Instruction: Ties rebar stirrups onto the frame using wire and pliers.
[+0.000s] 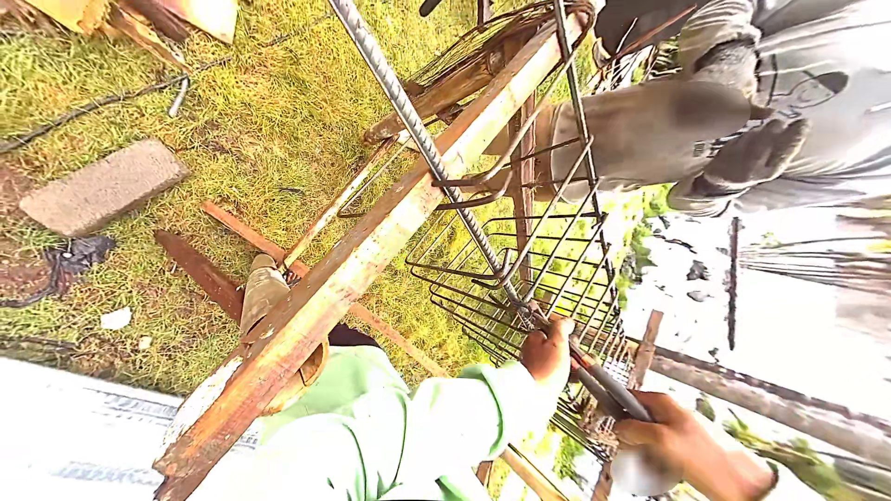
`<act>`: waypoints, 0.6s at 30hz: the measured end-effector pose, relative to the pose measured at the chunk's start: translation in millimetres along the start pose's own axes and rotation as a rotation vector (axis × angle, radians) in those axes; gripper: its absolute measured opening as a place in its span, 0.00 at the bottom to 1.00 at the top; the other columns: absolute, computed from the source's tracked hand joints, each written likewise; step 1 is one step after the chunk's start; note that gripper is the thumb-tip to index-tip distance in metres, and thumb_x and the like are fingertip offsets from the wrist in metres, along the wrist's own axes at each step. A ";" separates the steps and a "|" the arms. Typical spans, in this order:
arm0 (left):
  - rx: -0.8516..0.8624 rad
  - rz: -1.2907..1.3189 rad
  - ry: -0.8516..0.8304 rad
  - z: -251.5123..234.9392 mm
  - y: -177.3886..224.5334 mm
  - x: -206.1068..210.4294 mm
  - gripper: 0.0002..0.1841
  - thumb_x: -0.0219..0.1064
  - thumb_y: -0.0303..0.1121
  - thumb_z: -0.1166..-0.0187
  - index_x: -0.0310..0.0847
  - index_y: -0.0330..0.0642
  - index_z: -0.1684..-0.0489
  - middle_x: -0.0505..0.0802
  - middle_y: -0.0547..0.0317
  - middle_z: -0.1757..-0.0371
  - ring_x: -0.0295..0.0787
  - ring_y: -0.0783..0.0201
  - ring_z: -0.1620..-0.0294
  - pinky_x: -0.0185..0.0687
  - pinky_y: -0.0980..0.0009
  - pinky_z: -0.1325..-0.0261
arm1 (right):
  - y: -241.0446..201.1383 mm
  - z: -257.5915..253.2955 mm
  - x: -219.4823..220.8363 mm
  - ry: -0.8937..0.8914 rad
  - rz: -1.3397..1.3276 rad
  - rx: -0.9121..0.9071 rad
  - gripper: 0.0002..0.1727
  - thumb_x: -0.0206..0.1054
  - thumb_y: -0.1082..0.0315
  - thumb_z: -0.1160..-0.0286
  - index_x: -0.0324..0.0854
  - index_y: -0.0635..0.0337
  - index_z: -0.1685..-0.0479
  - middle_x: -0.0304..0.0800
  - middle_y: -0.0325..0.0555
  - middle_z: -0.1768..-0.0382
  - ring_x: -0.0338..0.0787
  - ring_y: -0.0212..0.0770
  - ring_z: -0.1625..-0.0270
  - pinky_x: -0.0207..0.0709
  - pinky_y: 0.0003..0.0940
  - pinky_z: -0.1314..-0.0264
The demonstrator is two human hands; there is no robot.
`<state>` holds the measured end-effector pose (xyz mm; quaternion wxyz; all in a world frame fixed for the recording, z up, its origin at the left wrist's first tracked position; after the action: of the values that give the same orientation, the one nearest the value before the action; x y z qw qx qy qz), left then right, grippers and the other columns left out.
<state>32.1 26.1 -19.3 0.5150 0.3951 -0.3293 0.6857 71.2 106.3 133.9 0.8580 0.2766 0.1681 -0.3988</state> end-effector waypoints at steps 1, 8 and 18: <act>-0.016 0.093 -0.019 -8.9 -6.2 -0.3 0.28 0.43 0.48 0.03 0.77 0.26 0.43 0.92 0.41 0.57 0.91 0.59 0.63 0.88 0.65 0.60 | -2.2 -0.7 -6.6 -0.051 -0.034 0.004 0.14 0.66 0.65 0.33 0.84 0.60 0.50 0.90 0.45 0.74 0.89 0.42 0.78 0.85 0.41 0.73; -0.135 0.535 -0.186 -11.6 -2.5 4.8 0.21 0.46 0.46 0.05 0.75 0.41 0.64 0.91 0.53 0.70 0.93 0.59 0.66 0.91 0.62 0.53 | 22.2 -20.4 6.2 -0.907 -0.847 -0.107 0.19 0.62 0.52 0.28 0.84 0.50 0.45 0.85 0.39 0.72 0.89 0.36 0.74 0.86 0.33 0.71; -0.132 0.362 0.237 -24.4 0.6 30.2 0.23 0.48 0.45 0.05 0.68 0.39 0.73 0.76 0.59 0.87 0.76 0.67 0.89 0.79 0.74 0.83 | -28.5 28.3 30.3 0.514 0.740 -0.166 0.39 0.76 0.70 0.38 0.71 0.68 0.20 0.88 0.75 0.51 0.91 0.77 0.54 0.81 0.72 0.56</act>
<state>21.8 60.4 -4.3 0.4434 0.2118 -0.3761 0.7855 69.9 56.1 131.2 0.8924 0.3384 0.2969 0.0311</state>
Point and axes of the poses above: each hand's wrist, its own z-axis away from the middle knuckle, its own x-axis out of the palm, y = z × x, the point moved 2 cm from there along -z, towards the middle knuckle
